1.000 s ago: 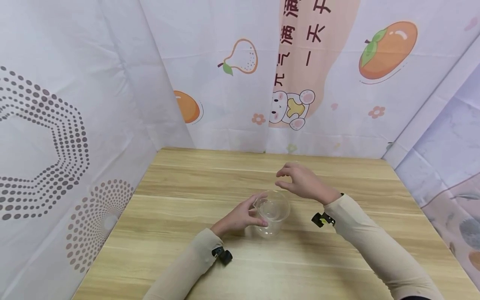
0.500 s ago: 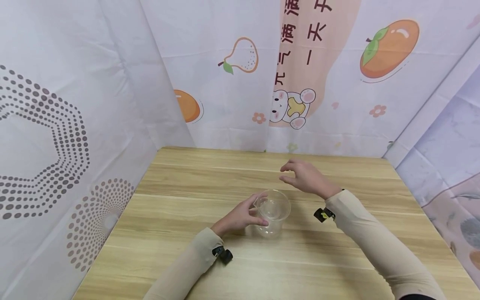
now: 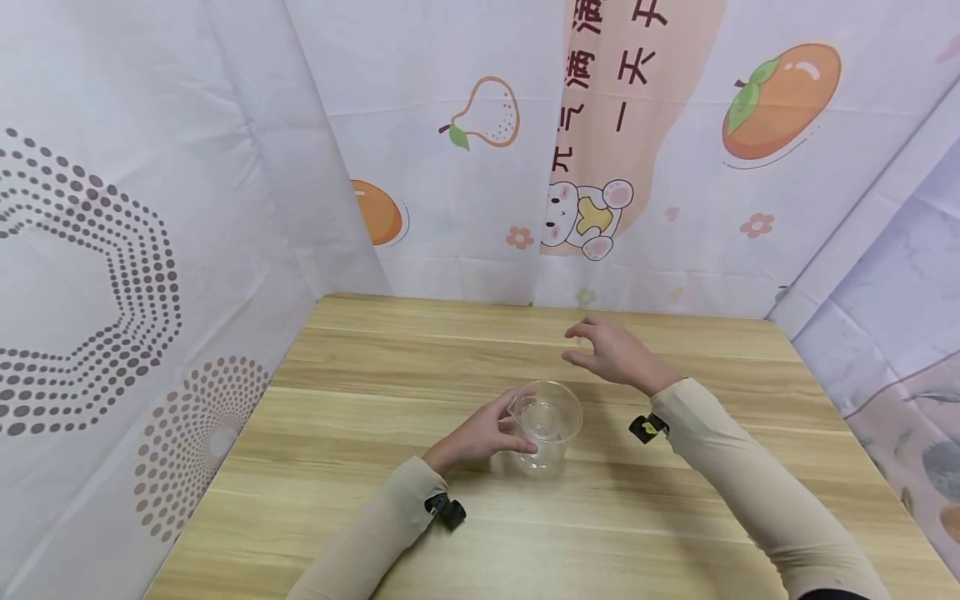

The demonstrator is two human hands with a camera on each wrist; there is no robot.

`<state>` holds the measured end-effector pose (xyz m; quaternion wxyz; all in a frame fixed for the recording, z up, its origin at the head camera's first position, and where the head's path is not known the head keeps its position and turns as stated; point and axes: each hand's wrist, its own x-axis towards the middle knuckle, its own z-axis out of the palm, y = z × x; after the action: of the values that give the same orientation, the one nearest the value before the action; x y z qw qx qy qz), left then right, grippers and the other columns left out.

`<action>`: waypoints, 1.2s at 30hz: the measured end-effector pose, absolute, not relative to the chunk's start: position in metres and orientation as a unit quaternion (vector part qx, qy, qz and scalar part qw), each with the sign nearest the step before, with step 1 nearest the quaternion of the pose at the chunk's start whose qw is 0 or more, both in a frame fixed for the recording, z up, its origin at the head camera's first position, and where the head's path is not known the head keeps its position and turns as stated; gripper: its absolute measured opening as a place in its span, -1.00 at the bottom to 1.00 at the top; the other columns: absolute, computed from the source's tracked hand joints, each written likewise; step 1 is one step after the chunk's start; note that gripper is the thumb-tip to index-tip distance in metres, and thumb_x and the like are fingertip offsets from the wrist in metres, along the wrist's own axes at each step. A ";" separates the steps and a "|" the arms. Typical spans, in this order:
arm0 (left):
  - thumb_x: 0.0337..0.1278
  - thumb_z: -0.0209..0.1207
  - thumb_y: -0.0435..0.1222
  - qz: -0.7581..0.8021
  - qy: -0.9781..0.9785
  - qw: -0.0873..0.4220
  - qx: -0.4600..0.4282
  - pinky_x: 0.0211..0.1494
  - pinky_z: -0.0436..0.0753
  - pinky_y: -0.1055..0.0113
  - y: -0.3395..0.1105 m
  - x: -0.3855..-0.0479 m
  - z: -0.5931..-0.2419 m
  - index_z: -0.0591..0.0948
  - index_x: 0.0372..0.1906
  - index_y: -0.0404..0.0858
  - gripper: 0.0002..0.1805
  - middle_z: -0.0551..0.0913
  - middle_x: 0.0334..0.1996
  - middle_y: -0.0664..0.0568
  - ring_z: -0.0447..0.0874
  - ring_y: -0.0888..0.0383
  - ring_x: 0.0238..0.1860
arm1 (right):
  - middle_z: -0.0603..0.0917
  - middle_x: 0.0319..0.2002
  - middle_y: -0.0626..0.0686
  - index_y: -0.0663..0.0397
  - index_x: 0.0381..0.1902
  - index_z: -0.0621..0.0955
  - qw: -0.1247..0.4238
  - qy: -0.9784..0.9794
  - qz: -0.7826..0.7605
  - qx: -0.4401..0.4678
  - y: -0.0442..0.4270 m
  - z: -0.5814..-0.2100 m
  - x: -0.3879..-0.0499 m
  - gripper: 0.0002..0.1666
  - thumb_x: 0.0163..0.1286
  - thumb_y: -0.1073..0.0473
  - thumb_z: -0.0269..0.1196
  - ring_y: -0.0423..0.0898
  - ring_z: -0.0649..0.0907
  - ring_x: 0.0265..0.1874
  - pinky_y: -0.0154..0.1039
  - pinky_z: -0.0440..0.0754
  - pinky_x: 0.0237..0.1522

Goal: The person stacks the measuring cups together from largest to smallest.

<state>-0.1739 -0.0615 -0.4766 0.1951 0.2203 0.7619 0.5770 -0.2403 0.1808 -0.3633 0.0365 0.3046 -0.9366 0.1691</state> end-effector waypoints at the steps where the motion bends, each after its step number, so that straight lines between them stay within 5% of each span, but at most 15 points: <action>1: 0.02 0.42 -0.16 0.577 0.762 0.195 0.220 0.42 0.43 0.03 -0.062 -0.174 -0.477 0.16 0.49 0.14 -0.05 0.35 0.42 0.09 0.29 -0.04 0.44 | 0.63 -0.04 0.26 0.27 0.01 0.64 0.037 -0.937 0.169 0.304 0.181 -0.364 -0.241 -0.56 0.34 0.03 0.28 0.14 0.65 -0.10 0.08 0.62 -0.02; 20: 0.00 0.43 -0.15 0.581 0.759 0.197 0.217 0.39 0.46 0.03 -0.061 -0.173 -0.476 0.17 0.46 0.27 -0.06 0.37 0.41 0.07 0.32 -0.08 0.42 | 0.59 0.07 0.33 0.31 0.08 0.59 0.021 -0.949 0.154 0.275 0.190 -0.374 -0.259 -0.48 0.34 0.00 0.28 0.26 0.58 0.08 0.17 0.53 0.16; 36: 0.01 0.43 -0.17 0.583 0.758 0.203 0.213 0.35 0.51 0.08 -0.062 -0.173 -0.475 0.17 0.48 0.20 -0.05 0.37 0.40 0.06 0.34 -0.10 0.40 | 0.60 0.01 0.33 0.33 0.07 0.59 0.025 -0.954 0.151 0.257 0.194 -0.383 -0.270 -0.45 0.33 -0.02 0.28 0.24 0.60 0.00 0.16 0.56 0.09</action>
<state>-0.1731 -0.0619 -0.4751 0.2028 0.2133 0.7576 0.5827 -0.2699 0.1942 -0.3827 0.0251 0.2572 -0.9541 0.1513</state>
